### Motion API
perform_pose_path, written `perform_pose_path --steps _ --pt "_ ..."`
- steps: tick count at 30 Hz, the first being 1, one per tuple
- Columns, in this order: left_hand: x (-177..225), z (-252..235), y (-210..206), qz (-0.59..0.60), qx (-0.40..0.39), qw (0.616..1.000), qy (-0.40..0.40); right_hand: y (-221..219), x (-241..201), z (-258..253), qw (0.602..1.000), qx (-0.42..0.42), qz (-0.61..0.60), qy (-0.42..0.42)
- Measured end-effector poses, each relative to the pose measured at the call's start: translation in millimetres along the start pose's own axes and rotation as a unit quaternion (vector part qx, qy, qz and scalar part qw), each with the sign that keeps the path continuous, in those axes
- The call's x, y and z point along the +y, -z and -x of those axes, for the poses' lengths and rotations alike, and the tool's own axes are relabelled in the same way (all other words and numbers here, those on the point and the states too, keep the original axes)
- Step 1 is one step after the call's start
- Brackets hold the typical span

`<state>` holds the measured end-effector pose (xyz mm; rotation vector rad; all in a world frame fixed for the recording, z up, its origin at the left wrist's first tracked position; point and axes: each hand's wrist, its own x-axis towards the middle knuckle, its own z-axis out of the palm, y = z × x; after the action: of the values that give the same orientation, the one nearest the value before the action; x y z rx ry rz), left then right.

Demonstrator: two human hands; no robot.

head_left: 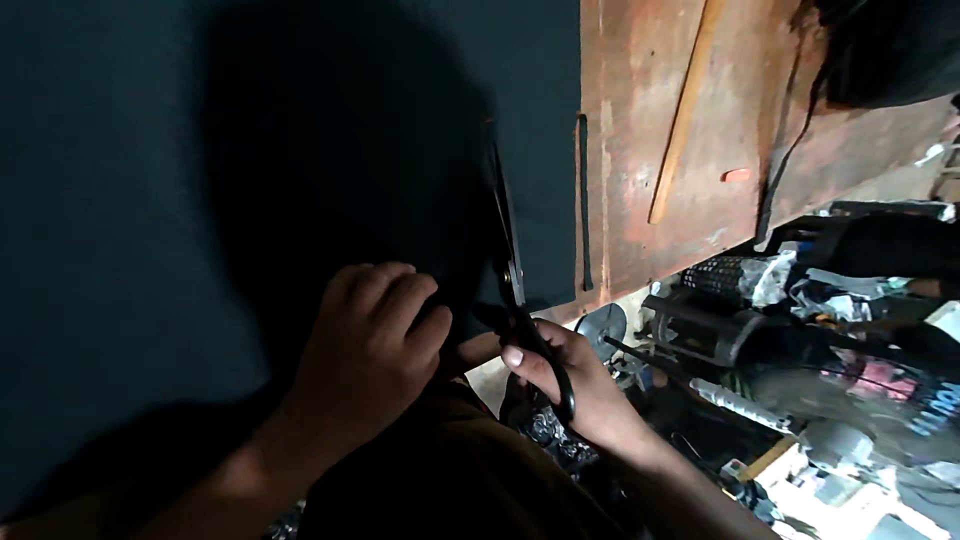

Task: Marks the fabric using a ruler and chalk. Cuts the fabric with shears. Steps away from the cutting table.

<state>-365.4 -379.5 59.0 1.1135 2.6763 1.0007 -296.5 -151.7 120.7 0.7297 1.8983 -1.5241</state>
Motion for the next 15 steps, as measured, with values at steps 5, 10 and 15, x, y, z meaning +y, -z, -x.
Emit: perform_pose_path --steps 5,10,15 --pt "-6.5 10.4 -9.9 -0.017 -0.033 0.999 -0.020 -4.3 1.6 -8.6 1.000 0.030 0.006 0.003" --pt "-9.9 15.6 -16.8 -0.018 0.001 1.000 -0.025 -4.6 0.7 -6.2 0.999 0.034 0.000 -0.013" --pt "-10.3 15.9 -15.6 -0.011 -0.006 1.000 -0.023 -5.1 -21.8 -12.0 0.999 0.034 -0.011 -0.036"
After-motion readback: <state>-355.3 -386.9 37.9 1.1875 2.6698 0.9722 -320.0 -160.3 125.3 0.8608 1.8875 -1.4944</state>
